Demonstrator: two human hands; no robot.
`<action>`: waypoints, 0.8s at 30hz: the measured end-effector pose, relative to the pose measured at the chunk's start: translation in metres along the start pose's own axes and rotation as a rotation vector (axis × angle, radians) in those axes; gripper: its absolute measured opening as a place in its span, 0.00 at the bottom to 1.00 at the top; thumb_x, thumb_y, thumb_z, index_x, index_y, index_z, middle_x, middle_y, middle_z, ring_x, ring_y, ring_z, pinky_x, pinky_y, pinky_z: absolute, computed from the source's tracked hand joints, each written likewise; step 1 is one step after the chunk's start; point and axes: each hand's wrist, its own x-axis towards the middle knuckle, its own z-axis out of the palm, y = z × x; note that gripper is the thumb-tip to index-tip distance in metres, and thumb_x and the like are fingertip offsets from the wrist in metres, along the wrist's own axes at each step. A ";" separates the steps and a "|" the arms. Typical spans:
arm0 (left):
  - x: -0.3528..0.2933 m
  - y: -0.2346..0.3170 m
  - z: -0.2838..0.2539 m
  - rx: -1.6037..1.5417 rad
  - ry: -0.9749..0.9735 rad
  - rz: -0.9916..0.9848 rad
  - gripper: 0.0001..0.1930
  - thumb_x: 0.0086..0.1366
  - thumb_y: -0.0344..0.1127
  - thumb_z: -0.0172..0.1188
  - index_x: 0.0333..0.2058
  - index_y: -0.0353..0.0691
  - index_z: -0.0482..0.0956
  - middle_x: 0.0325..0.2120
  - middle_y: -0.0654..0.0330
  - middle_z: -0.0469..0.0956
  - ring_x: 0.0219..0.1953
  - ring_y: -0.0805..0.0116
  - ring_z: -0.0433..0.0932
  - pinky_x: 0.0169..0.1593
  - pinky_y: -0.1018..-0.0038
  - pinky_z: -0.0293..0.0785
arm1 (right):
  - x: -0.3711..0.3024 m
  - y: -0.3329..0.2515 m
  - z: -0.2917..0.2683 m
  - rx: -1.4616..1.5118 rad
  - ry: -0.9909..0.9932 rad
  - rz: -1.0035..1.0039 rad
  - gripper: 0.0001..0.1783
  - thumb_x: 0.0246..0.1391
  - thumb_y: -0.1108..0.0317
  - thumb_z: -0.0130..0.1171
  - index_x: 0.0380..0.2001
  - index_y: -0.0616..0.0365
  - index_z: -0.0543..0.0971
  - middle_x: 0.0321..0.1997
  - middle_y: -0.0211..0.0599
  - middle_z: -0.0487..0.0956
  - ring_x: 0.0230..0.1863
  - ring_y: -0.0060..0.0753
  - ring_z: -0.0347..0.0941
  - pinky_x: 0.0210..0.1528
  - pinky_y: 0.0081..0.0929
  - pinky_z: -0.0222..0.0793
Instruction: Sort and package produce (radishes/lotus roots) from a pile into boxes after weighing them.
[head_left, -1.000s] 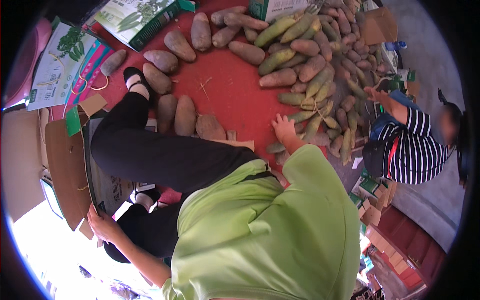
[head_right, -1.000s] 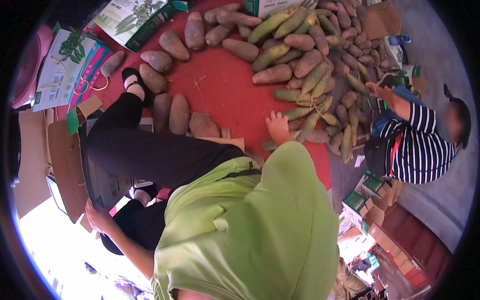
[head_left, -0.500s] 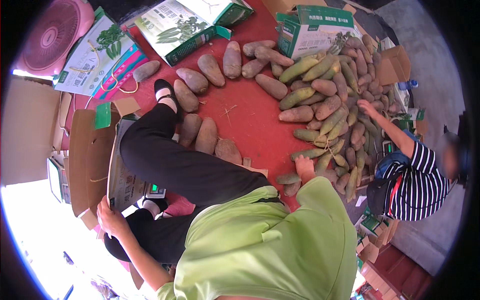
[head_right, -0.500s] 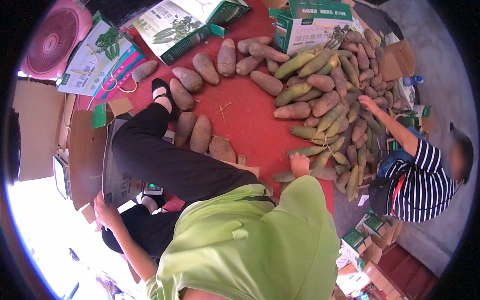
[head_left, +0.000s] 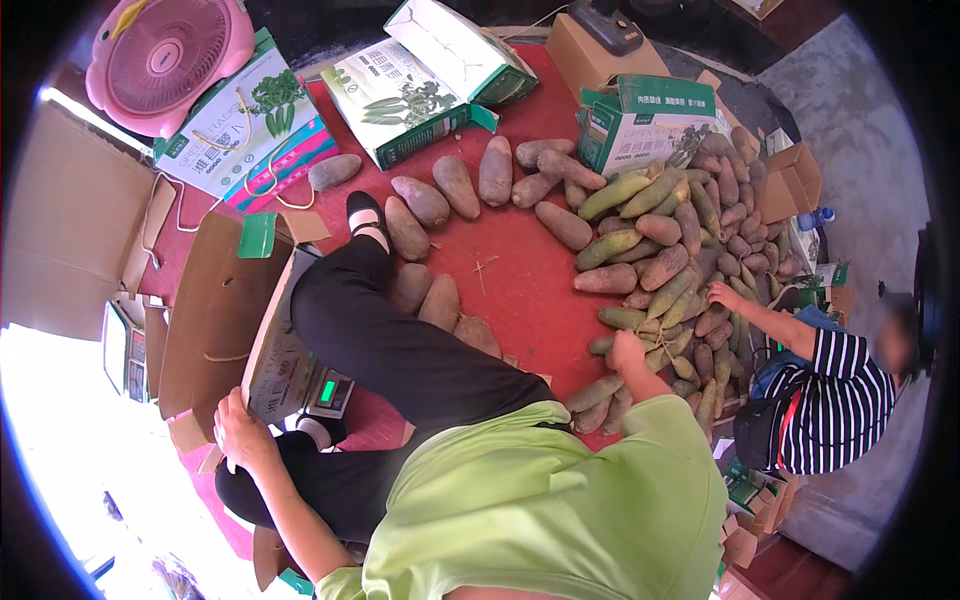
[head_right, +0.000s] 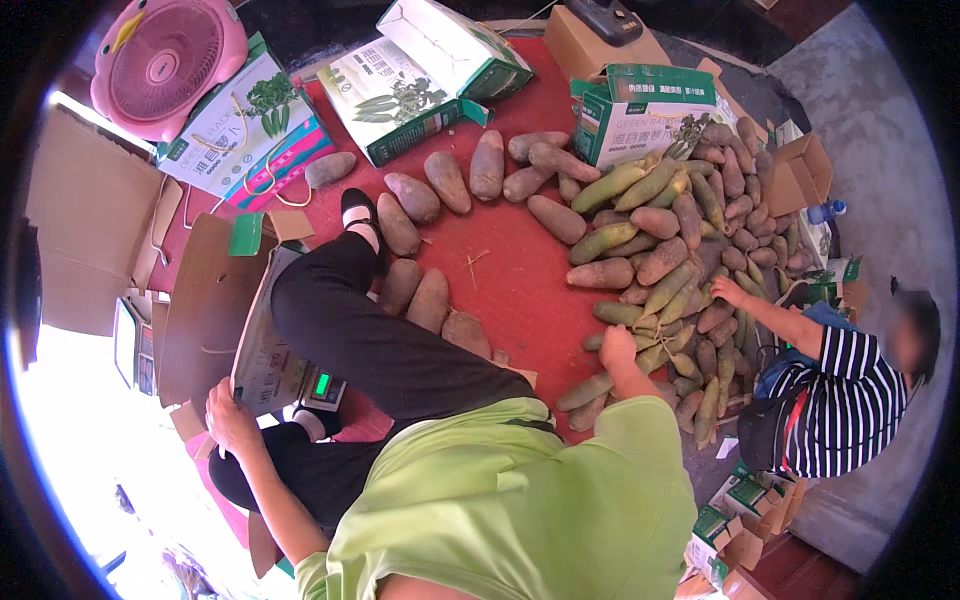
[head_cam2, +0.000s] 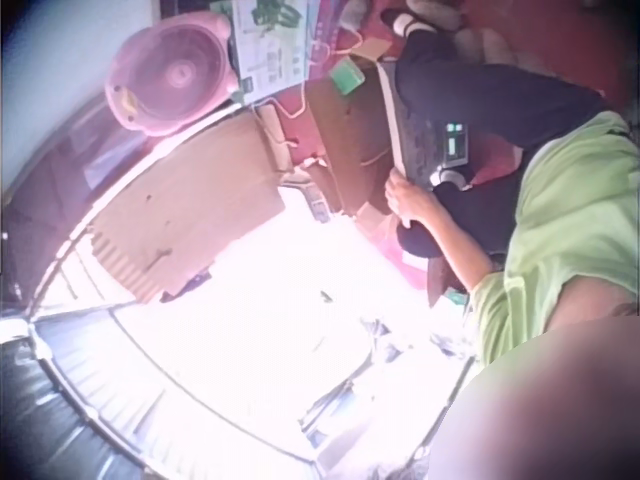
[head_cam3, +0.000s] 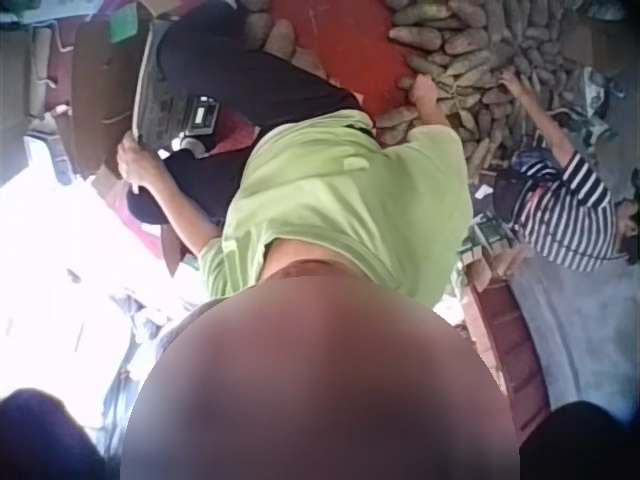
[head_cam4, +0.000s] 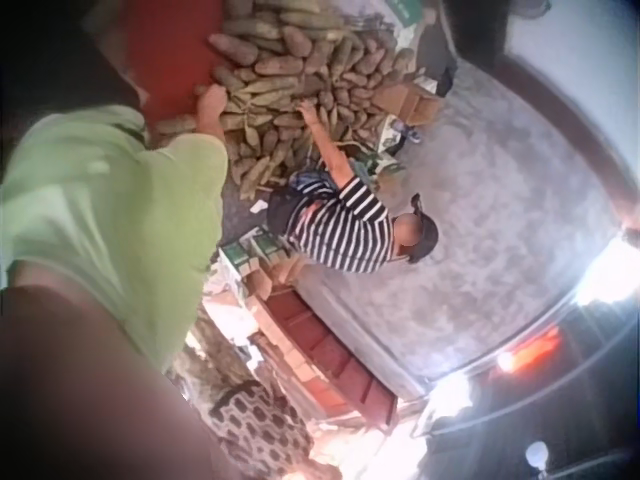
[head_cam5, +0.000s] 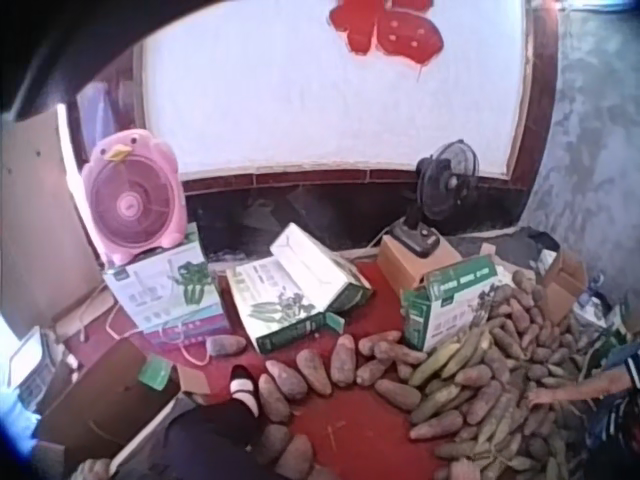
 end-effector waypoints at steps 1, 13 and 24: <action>0.001 0.001 -0.001 -0.006 0.003 -0.002 0.14 0.54 0.25 0.53 0.40 0.44 0.76 0.35 0.57 0.77 0.41 0.55 0.75 0.43 0.61 0.71 | 0.005 -0.007 -0.017 0.003 0.008 0.001 0.10 0.49 0.71 0.51 0.34 0.58 0.79 0.39 0.45 0.75 0.40 0.47 0.75 0.42 0.39 0.73; 0.002 -0.001 -0.005 -0.015 -0.001 0.001 0.10 0.57 0.28 0.51 0.37 0.43 0.77 0.33 0.57 0.77 0.39 0.55 0.75 0.42 0.62 0.71 | 0.032 -0.218 -0.291 1.008 0.666 -0.764 0.17 0.46 0.66 0.61 0.41 0.60 0.77 0.40 0.45 0.76 0.44 0.46 0.72 0.48 0.33 0.68; 0.003 0.001 -0.006 -0.010 -0.014 0.003 0.10 0.56 0.28 0.51 0.37 0.44 0.77 0.32 0.57 0.77 0.39 0.56 0.75 0.41 0.62 0.71 | -0.067 -0.455 -0.369 1.170 0.367 -1.409 0.15 0.44 0.67 0.61 0.37 0.61 0.78 0.39 0.48 0.77 0.45 0.49 0.72 0.49 0.39 0.67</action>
